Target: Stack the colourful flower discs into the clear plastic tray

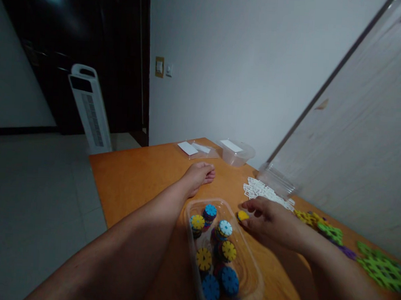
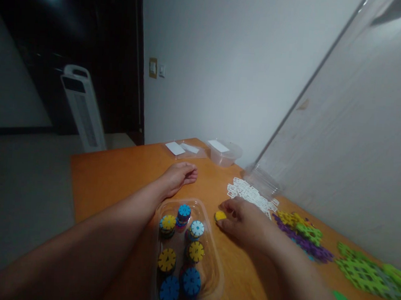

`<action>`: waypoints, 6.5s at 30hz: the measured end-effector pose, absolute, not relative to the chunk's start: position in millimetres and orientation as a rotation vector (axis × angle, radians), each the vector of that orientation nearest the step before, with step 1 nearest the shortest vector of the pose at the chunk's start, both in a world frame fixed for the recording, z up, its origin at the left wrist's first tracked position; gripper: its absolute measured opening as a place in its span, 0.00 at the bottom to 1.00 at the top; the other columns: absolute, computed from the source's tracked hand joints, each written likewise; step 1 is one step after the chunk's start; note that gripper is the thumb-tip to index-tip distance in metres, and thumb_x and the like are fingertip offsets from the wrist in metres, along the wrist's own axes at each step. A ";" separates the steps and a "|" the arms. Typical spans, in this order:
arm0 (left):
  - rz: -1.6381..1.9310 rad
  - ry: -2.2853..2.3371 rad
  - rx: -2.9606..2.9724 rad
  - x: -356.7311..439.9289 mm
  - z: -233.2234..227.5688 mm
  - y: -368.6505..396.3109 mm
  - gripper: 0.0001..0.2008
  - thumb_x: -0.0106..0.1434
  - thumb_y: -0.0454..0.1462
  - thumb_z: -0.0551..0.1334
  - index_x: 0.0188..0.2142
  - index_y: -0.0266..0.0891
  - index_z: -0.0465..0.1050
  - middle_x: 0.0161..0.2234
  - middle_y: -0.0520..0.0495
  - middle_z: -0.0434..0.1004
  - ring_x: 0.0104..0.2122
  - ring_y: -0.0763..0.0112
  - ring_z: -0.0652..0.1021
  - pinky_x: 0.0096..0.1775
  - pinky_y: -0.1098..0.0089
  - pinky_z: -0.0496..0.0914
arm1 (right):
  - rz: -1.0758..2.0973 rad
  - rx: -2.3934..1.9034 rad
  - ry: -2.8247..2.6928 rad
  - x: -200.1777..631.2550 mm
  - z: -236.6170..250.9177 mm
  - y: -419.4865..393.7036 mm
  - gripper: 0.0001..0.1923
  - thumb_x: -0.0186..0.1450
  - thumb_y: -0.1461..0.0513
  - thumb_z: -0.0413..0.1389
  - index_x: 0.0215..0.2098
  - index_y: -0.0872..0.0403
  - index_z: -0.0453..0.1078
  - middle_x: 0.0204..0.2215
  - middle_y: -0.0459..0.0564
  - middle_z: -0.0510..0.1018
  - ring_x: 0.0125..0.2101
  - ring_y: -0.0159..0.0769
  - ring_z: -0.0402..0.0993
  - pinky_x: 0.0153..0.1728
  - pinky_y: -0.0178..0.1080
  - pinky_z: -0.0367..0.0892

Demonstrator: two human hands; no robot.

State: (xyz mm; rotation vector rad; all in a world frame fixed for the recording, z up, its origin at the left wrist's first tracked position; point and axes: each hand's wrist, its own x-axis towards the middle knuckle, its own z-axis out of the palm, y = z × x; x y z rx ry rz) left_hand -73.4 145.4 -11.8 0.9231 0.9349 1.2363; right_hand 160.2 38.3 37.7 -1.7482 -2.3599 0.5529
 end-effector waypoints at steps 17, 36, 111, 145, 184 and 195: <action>1.231 0.943 0.926 -73.2 -14.3 147.0 0.07 0.63 0.37 0.65 0.31 0.36 0.69 0.28 0.49 0.73 0.27 0.78 0.74 0.37 0.72 0.71 | 0.488 -1.287 -2.477 137.4 76.3 14.3 0.11 0.65 0.57 0.60 0.45 0.50 0.77 0.44 0.52 0.78 0.46 0.43 0.73 0.49 0.46 0.67; 1.238 0.940 0.937 -73.2 -13.9 145.6 0.07 0.64 0.37 0.63 0.33 0.35 0.70 0.29 0.49 0.73 0.28 0.78 0.74 0.37 0.73 0.71 | 0.365 -1.331 -2.504 135.3 76.3 14.5 0.10 0.68 0.59 0.55 0.45 0.51 0.76 0.44 0.53 0.78 0.46 0.43 0.73 0.49 0.46 0.68; 1.231 0.957 0.934 -71.9 -13.6 146.4 0.06 0.64 0.36 0.62 0.31 0.36 0.69 0.28 0.49 0.73 0.27 0.78 0.74 0.36 0.74 0.70 | 0.597 -1.884 -2.476 157.0 42.3 27.8 0.13 0.64 0.53 0.55 0.26 0.52 0.67 0.21 0.44 0.73 0.23 0.33 0.66 0.23 0.34 0.55; 1.224 0.948 0.937 -72.1 -11.3 144.3 0.07 0.65 0.36 0.61 0.31 0.36 0.69 0.28 0.49 0.72 0.27 0.78 0.73 0.36 0.73 0.70 | 1.463 -1.402 -2.170 133.7 73.3 0.6 0.18 0.69 0.50 0.56 0.29 0.54 0.62 0.23 0.39 0.58 0.24 0.27 0.50 0.23 0.33 0.48; 1.230 0.950 0.943 -71.9 -9.7 142.4 0.06 0.65 0.35 0.62 0.31 0.36 0.69 0.28 0.49 0.72 0.27 0.78 0.73 0.37 0.73 0.71 | 0.314 -1.807 -2.798 92.3 80.6 -32.3 0.09 0.61 0.52 0.59 0.34 0.48 0.73 0.31 0.53 0.82 0.31 0.48 0.78 0.29 0.42 0.59; 1.228 0.951 0.947 -71.7 -12.6 143.3 0.06 0.65 0.36 0.62 0.32 0.36 0.69 0.29 0.49 0.72 0.27 0.78 0.74 0.37 0.73 0.71 | 0.257 -1.847 -2.820 91.8 81.0 -33.3 0.11 0.63 0.51 0.57 0.36 0.49 0.73 0.32 0.55 0.83 0.32 0.50 0.80 0.28 0.43 0.58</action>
